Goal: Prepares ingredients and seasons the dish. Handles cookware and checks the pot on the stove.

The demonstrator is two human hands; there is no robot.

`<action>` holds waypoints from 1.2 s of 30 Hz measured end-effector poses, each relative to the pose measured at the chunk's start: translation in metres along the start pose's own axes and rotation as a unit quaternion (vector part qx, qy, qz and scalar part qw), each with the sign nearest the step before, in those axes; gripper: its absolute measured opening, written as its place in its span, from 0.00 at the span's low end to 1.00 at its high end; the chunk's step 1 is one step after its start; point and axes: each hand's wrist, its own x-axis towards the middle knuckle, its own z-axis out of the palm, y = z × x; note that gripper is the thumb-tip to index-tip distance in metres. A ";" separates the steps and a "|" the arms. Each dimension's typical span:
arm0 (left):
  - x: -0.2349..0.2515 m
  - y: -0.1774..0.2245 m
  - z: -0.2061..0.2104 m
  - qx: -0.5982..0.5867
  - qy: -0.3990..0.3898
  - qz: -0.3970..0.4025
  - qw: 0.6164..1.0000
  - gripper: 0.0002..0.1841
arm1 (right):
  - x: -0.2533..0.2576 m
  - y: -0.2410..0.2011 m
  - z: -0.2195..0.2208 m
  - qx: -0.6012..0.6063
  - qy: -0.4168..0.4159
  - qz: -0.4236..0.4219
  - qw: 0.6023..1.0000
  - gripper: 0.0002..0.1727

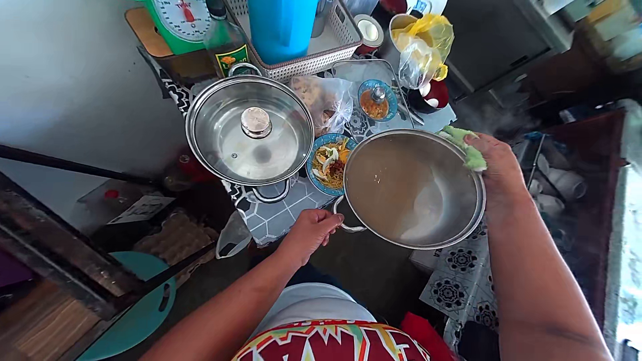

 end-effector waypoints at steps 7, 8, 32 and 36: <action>0.002 -0.001 -0.003 -0.003 -0.008 0.003 1.000 0.12 | 0.001 -0.002 0.001 -0.022 -0.020 -0.016 0.999 0.12; 0.002 0.000 -0.003 -0.004 -0.008 0.003 1.000 0.12 | 0.000 -0.003 0.003 -0.014 -0.024 -0.019 0.999 0.12; 0.017 0.020 -0.005 -0.010 -0.010 -0.005 1.000 0.12 | 0.019 -0.022 0.012 -0.087 0.005 -0.010 0.996 0.14; 0.022 0.022 -0.003 -0.007 -0.014 0.003 1.000 0.12 | 0.024 -0.021 0.008 -0.075 0.002 -0.019 0.997 0.13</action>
